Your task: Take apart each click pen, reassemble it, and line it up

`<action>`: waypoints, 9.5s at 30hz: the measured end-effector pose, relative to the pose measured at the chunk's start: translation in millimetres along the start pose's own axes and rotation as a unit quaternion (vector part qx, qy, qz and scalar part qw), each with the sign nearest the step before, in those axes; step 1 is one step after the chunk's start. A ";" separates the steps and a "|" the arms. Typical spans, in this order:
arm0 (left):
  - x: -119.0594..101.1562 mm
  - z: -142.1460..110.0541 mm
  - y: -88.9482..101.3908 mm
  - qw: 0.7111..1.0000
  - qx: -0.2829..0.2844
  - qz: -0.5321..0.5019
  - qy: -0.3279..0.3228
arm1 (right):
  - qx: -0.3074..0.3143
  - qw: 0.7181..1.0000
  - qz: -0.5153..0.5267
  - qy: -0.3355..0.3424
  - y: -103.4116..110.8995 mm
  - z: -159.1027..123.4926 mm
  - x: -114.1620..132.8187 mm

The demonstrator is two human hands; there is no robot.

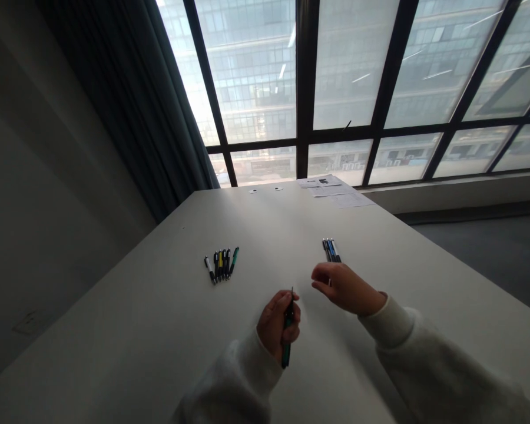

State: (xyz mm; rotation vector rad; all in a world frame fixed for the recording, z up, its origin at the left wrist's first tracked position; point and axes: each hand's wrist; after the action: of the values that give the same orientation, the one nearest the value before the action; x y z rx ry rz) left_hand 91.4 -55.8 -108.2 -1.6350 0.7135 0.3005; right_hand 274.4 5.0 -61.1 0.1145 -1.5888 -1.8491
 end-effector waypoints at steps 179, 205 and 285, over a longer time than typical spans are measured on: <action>32.7 -7.2 -3.2 0.990 0.037 0.122 0.062 | -0.033 0.847 0.492 -0.196 -37.6 -53.1 5.6; 28.1 3.6 -2.4 0.988 -0.101 0.095 -0.067 | 0.065 0.990 -0.043 -0.118 -40.9 -70.0 20.6; 4.5 23.0 35.9 0.762 -0.067 0.593 -0.252 | -0.177 0.965 0.042 -0.190 -44.2 -44.3 -69.6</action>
State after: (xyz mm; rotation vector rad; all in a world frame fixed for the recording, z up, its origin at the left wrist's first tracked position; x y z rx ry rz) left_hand 77.8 -36.6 -144.1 -0.9166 1.2343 1.6657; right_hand 329.5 6.3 -136.8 -0.4866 -1.4449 -2.1447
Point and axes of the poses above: each hand's wrist, its own z-axis towards the middle knuckle, its own y-axis out of the back of the hand, x = y × z, and after that the axes turned 15 degrees about -z, right-handed
